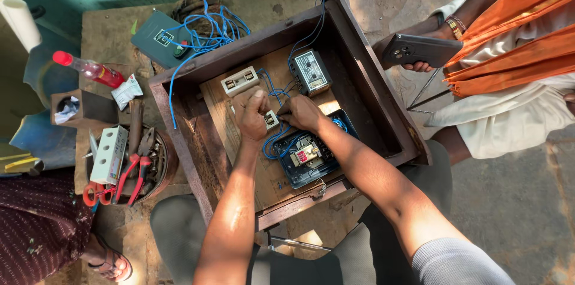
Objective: The person uses a screwdriver to connect blue wires to terminals on a circuit board and three white electrical switches inside a wooden box. The person repeatedly tightens screws and adjusts wire placement while working on the assembly.
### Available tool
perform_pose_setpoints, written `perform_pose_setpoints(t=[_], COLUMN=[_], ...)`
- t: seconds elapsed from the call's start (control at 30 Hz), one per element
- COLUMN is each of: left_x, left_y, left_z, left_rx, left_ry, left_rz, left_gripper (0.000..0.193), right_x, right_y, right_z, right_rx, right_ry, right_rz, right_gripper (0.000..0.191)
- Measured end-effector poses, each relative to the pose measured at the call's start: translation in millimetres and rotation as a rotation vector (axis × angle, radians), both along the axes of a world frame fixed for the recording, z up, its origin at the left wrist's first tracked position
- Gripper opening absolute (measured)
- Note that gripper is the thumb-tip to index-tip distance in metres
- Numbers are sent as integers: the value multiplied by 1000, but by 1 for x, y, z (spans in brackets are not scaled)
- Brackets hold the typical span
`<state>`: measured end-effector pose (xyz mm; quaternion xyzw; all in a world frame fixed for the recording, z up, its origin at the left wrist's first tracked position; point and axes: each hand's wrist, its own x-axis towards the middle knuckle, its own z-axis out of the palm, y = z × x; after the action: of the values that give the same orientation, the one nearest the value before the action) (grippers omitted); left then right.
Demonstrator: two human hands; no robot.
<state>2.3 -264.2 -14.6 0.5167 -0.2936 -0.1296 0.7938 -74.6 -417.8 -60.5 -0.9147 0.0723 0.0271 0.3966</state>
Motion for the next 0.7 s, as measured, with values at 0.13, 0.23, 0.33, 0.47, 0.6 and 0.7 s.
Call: perform_pose_setpoints(t=[0.13,0.23,0.33,0.47,0.6,0.7], left_x=[-8,-13,-14,-15,-23,-27], left_y=[7,6,3,5,11,13], left_z=[12,22,29,31,32,34], left_rx=[-29,-34,-4,13,87,82], left_ry=[103,119,94,119,42,3], left_rz=[142,186,165,124,154,188], left_gripper=[35,38,35,28,33,37], right_x=[1,1,2,2,3,3], right_y=[-1,-1,-1,-1,0,2], right_z=[-5,-9,-9,-4,1,5], right_rx=[2,-2,-34,3,1,19], right_ry=[-74,-69,-93,-32,-16,34], right_rz=[17,10,20,-5,-11,-30], right_gripper=[21,20,20,21,22,21])
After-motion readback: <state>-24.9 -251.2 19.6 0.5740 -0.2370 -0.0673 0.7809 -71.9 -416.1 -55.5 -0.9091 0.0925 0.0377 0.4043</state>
